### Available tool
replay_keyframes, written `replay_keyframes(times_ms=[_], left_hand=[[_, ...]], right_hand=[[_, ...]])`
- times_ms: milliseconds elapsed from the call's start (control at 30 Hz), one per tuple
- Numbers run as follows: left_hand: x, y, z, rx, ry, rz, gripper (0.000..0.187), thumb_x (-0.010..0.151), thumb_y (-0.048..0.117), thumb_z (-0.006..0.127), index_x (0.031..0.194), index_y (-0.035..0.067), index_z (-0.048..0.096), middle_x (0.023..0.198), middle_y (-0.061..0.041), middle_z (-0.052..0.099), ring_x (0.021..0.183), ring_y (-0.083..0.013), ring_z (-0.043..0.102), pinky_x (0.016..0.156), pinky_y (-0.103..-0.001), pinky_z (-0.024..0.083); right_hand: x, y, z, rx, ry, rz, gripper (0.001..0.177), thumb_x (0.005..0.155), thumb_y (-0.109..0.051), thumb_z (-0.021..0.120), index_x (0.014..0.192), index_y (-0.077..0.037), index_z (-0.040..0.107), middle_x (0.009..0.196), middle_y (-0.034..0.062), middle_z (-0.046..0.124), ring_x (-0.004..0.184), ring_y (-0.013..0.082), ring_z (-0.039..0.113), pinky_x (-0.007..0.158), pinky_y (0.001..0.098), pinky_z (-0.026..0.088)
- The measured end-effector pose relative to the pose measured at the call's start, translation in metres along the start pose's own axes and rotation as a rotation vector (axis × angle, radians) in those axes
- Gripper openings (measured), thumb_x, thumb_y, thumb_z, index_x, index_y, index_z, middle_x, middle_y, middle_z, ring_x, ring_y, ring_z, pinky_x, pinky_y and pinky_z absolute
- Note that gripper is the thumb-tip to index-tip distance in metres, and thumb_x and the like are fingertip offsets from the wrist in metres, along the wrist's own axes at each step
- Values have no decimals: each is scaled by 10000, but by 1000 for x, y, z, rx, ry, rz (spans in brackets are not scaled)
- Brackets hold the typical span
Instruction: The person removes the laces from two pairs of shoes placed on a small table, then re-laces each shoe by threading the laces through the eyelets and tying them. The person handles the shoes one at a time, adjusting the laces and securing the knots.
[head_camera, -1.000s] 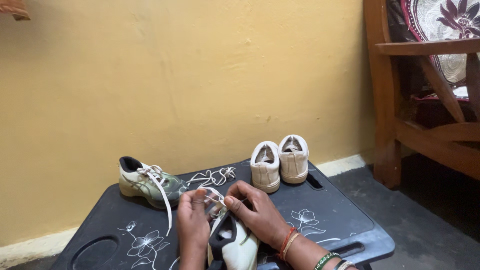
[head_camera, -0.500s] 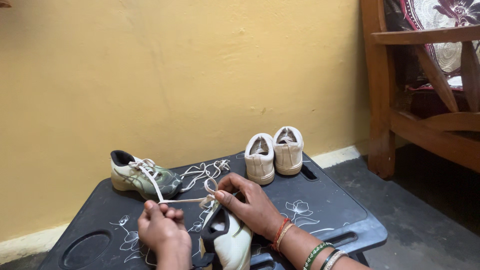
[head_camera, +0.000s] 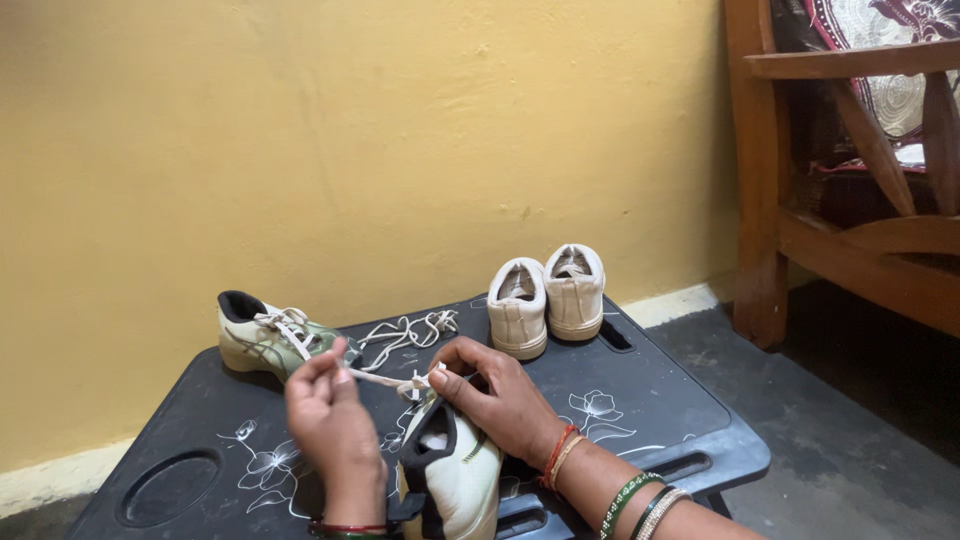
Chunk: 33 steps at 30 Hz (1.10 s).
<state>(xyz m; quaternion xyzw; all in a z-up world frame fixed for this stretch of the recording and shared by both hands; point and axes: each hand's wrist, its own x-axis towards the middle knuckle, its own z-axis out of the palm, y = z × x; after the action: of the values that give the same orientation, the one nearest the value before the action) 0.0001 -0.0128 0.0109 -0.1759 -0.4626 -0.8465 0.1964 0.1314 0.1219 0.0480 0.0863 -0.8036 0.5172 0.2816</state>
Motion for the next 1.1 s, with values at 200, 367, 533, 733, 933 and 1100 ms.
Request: replay_keyframes(times_ms=[200, 367, 533, 733, 933, 1100], left_hand=[[-11, -2, 8, 193, -325, -51, 170, 989, 177, 609, 1058, 35, 672, 1090, -84, 712, 971, -104, 632, 855, -260, 490], [-8, -13, 5, 7, -579, -300, 250, 994, 244, 618, 976, 4, 684, 866, -24, 706, 763, -69, 607, 681, -223, 486], [-5, -25, 2, 14, -628, -311, 163, 965, 172, 665, 989, 13, 683, 824, 11, 653, 714, -37, 540, 631, -198, 426], [-7, -26, 1, 169, -513, -234, 187, 988, 195, 631, 948, 18, 677, 765, 12, 648, 659, -29, 531, 587, -201, 436], [-7, -18, 0, -7, -402, -374, 204, 1018, 229, 597, 956, 45, 657, 735, -25, 635, 586, -60, 547, 548, -207, 446], [1, -11, -7, -282, -213, -472, 140, 1002, 234, 634, 1060, 108, 659, 738, 33, 588, 576, -38, 531, 529, -221, 470]], right_hand=[[0, 1, -1, -25, 3, -24, 322, 986, -342, 596, 989, -27, 663, 815, 9, 664, 756, 64, 561, 680, 256, 497], [0, 1, -1, -43, 28, -27, 303, 994, -315, 581, 985, -23, 662, 776, 13, 634, 722, 74, 522, 641, 268, 473], [1, 2, -1, -32, 38, -34, 291, 995, -301, 589, 978, -21, 665, 774, 13, 634, 730, 70, 518, 647, 269, 474], [1, 2, -1, -37, 43, -30, 289, 987, -301, 585, 976, -26, 671, 772, 9, 648, 734, 68, 529, 658, 269, 480], [1, -1, 0, -52, 50, 2, 299, 977, -316, 595, 962, -26, 670, 760, 12, 644, 723, 70, 523, 643, 269, 468], [2, 0, 1, -71, 53, 21, 313, 976, -327, 597, 959, -24, 672, 754, 23, 633, 722, 75, 521, 641, 274, 466]])
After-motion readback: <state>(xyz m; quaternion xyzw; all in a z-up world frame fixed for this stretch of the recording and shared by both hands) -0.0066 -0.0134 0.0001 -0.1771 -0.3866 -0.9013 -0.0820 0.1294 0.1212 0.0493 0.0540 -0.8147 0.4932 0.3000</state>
